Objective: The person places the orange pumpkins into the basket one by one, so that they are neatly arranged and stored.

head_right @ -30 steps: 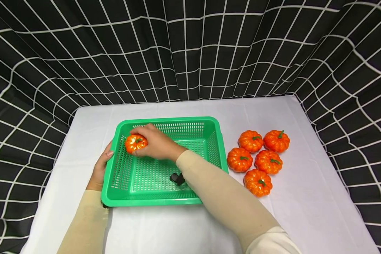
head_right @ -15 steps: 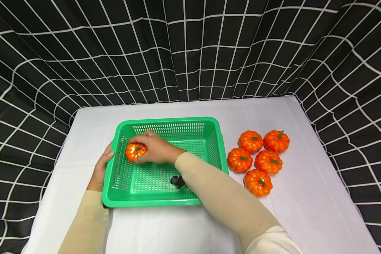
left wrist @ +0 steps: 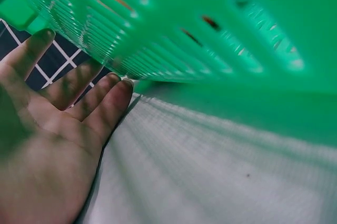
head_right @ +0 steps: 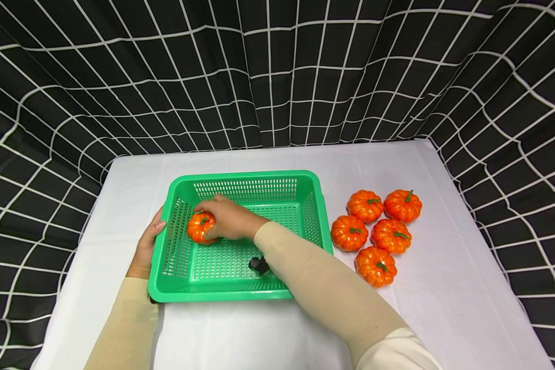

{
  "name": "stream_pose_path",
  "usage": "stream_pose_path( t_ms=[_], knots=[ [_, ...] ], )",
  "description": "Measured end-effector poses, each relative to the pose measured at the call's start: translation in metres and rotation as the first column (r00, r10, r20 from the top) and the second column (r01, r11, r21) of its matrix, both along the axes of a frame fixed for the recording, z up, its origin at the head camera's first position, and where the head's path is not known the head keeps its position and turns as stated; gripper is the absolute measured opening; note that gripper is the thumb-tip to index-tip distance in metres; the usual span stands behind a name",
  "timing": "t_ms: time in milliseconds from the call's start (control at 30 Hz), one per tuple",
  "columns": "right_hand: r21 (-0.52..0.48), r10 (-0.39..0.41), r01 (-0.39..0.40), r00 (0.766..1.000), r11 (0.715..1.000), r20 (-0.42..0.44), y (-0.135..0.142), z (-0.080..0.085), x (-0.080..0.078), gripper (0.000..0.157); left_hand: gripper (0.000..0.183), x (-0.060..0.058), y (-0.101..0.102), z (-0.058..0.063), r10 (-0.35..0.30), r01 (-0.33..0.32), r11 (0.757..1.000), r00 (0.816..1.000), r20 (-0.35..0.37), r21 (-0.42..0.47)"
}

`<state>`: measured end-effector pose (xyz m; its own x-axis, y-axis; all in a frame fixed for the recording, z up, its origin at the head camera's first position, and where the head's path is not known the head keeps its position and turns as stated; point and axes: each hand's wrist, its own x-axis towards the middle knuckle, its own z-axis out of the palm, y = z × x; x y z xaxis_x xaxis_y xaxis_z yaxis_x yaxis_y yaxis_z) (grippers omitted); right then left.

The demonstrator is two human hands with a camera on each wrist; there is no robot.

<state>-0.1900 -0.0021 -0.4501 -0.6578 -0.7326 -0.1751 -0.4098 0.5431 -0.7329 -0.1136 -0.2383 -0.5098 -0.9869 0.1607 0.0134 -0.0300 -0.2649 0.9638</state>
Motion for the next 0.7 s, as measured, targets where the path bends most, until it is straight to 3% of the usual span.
stream_pose_path(
  t_ms=[400,700],
  knots=[
    [-0.013,-0.084,0.084,0.996,0.996,-0.013,0.0008,-0.0012,-0.0014,0.067,0.074,0.0007,0.0012,0.0,0.007,-0.007,1.0,1.0,0.017,0.005],
    [-0.012,-0.098,0.097,0.994,0.995,-0.044,-0.0006,-0.0034,-0.0051,0.063,0.074,0.0012,0.0004,0.0,0.006,-0.006,1.0,1.0,0.023,-0.001]
  ],
)
